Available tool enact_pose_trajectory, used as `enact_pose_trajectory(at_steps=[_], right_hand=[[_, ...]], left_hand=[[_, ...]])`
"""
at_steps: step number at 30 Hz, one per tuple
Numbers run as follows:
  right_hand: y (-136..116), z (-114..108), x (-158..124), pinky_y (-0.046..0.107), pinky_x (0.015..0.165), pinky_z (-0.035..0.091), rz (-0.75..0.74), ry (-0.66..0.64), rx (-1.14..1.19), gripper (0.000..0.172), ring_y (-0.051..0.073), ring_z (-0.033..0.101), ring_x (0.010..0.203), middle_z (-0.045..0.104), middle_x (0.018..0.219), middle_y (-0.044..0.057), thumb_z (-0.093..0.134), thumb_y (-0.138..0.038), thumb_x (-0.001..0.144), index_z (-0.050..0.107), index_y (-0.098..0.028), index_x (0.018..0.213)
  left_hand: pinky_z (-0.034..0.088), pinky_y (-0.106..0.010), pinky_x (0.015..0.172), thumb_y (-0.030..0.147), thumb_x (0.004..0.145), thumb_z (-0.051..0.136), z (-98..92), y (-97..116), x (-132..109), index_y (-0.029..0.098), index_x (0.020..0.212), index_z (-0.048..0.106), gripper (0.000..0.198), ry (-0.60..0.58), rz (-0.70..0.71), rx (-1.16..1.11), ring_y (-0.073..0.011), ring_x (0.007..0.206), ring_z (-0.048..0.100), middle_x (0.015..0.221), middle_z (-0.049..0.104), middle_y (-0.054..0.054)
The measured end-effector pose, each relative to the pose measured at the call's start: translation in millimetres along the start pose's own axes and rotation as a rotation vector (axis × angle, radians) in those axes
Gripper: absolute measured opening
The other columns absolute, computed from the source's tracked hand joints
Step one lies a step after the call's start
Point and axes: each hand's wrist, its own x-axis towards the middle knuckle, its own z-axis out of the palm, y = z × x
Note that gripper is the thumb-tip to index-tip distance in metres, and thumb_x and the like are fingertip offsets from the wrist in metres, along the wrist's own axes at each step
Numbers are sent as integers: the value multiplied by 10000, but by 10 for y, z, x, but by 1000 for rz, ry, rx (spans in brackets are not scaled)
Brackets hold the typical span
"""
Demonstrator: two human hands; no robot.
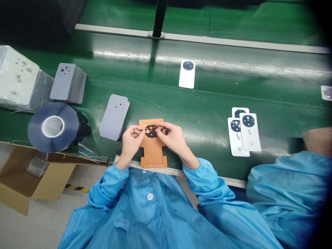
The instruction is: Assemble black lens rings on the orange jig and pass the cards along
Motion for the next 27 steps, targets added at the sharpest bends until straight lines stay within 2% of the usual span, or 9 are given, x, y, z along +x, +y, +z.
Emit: enact_pose_trajectory(at_steps=[6, 12, 18, 27], right_hand=[[7, -1, 3, 307, 675, 496, -58, 23, -35, 301, 129, 544, 613, 729, 836, 22, 643, -211, 857, 824, -221, 1098], [6, -49, 15, 321, 704, 493, -187, 57, -123, 278, 142, 518, 661, 610, 847, 26, 657, -190, 896, 834, -235, 1105], [9, -60, 25, 324, 700, 477, -155, 31, -146, 300, 154, 520, 703, 554, 846, 24, 652, -182, 929, 846, -293, 1128], [61, -122, 43, 330, 703, 441, -86, -39, -158, 282, 172, 518, 725, 524, 801, 23, 669, -274, 962, 843, -318, 1180]], left_hand=[[447, -201, 562, 295, 765, 786, 5, 21, 0, 182, 885, 645, 217, -12, -5, 26, -87, 552, 545, 647, 607, 41], [433, -203, 557, 287, 766, 773, 16, 58, 5, 184, 873, 631, 205, -13, -8, 54, -85, 548, 525, 642, 599, 43], [413, -202, 543, 244, 748, 760, 33, 63, 4, 194, 857, 616, 188, -19, -10, 68, -86, 536, 518, 622, 581, 55], [376, -209, 537, 237, 763, 760, 42, 75, 13, 208, 835, 590, 187, -31, 7, 102, -82, 520, 471, 603, 532, 74]])
